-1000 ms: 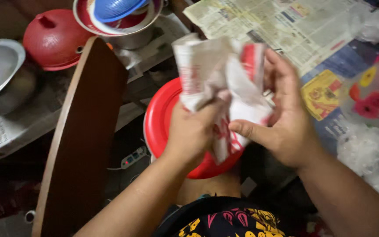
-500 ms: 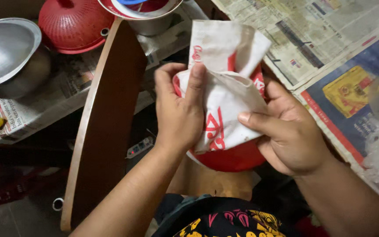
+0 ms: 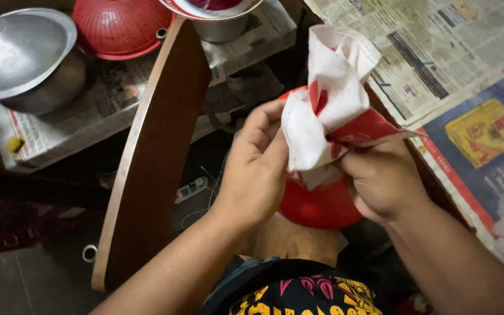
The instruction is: The person places packaged snacks, including cookies and noodles, into a clear plastic container. They then wipe the container's red lid with a white cloth and secure it.
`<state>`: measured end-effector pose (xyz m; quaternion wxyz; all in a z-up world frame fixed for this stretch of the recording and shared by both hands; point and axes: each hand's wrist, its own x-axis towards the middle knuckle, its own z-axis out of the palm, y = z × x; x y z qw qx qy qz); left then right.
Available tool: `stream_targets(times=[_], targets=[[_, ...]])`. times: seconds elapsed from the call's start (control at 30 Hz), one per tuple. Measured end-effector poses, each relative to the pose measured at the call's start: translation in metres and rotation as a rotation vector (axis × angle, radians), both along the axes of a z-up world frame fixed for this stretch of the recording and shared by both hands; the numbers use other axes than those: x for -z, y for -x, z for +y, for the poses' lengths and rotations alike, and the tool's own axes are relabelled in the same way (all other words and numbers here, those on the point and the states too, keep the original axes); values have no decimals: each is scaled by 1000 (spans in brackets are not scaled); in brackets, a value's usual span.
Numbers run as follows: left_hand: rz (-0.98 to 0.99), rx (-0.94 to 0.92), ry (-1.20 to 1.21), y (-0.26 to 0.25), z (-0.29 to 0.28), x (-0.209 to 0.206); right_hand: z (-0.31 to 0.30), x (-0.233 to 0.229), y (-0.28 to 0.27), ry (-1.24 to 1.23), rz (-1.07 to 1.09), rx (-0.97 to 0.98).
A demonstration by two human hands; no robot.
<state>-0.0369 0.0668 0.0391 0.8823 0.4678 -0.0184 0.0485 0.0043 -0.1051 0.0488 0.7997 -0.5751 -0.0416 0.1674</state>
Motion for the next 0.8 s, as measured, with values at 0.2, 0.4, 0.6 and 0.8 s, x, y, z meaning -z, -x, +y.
stream_targets(times=[0.2, 0.4, 0.6, 0.8], targets=[[51, 84, 8, 19, -22, 7, -17, -5, -4, 368, -207, 3], [86, -52, 132, 29, -65, 18, -52, -25, 22, 382, -315, -332], [233, -171, 241, 46, -87, 25, -54, -28, 44, 506, -687, -364], [347, -157, 86, 68, -75, 33, -71, 3, 34, 657, -680, -328]])
